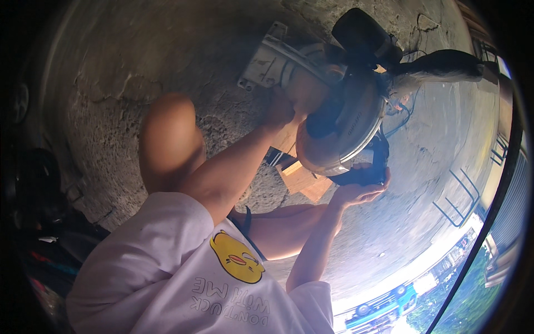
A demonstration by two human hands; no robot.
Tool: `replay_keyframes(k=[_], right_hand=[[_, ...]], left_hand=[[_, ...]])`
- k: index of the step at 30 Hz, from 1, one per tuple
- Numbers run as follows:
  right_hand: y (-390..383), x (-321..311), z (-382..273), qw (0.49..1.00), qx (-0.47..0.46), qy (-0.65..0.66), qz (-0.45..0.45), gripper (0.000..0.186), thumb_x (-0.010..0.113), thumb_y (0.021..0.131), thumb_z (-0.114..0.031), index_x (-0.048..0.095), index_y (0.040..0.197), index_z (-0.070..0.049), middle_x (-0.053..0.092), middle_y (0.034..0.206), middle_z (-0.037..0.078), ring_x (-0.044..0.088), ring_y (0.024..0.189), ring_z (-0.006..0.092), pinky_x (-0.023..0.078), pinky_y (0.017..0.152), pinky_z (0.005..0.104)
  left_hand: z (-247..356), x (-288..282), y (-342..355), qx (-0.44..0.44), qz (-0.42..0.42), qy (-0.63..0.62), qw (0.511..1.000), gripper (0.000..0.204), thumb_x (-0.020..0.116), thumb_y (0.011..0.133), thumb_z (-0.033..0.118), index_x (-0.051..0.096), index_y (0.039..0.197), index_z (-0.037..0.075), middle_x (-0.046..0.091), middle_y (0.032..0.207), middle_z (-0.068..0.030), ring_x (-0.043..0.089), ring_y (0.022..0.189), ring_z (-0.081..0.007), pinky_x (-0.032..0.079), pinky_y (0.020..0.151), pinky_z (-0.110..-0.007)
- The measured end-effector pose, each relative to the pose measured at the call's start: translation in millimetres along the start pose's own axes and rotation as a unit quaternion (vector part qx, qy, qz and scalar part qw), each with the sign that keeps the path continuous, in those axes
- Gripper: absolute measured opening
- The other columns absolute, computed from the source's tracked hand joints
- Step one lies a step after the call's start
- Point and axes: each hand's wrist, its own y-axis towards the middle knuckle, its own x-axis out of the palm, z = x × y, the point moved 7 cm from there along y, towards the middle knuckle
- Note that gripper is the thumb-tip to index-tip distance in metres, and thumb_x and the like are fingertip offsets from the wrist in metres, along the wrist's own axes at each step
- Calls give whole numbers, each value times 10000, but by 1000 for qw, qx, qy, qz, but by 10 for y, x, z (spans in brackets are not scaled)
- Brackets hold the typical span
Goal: The person uses a miter saw to cut a rectangular wooden board into smaller pieces. They position the board, lower the saw blade to make cuts, then lift the blade and remove the cut pieces. The person repeats this process several times, then stacks the cut pieces on a nearby workbench.
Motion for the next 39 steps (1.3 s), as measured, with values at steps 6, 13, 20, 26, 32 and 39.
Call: replay_keyframes(k=[6,13,20,26,32,39], right_hand=[[5,-3,36,1000,-7,12,0,596,156,1034,-496,475,1222,-29,582,720,63,592,615,137,501,484,223],[-8,32,5,999,9,46,-3,602,173,1029,-517,468,1222,-29,569,757,84,584,635,144,497,493,224],[8,-6,61,998,-22,67,-4,581,197,1034,-501,474,1214,-24,573,823,98,593,653,149,504,490,224],[5,-19,63,999,-25,47,-8,583,200,1032,-504,478,1212,-24,575,876,111,603,670,151,515,485,222],[19,-22,99,998,-34,54,-18,599,197,1026,-518,478,1213,-23,576,868,105,613,680,153,546,506,220],[8,-18,43,999,-36,-11,-6,621,170,1025,-521,478,1212,-16,580,849,84,615,671,143,567,525,222]], left_hand=[[-4,-8,12,-64,-77,-59,993,554,721,800,181,358,1167,-20,535,1130,-264,573,1066,-407,479,868,-446],[5,-68,20,-53,-40,-26,997,571,714,796,154,331,1181,-26,534,1111,-278,578,1046,-418,488,854,-449],[116,-118,-27,-40,-72,-43,996,551,693,814,149,330,1190,-25,543,1105,-265,586,1037,-416,470,890,-448],[48,-36,-11,-56,-66,-40,995,534,676,812,100,324,1179,-62,527,1106,-295,569,1065,-432,460,888,-444],[20,62,23,-58,-89,-3,994,528,656,856,182,332,1227,-6,505,1187,-270,532,1133,-422,449,913,-488],[92,-118,-24,-40,-51,-29,997,538,661,850,180,334,1224,-25,497,1176,-296,540,1120,-429,456,908,-469]])
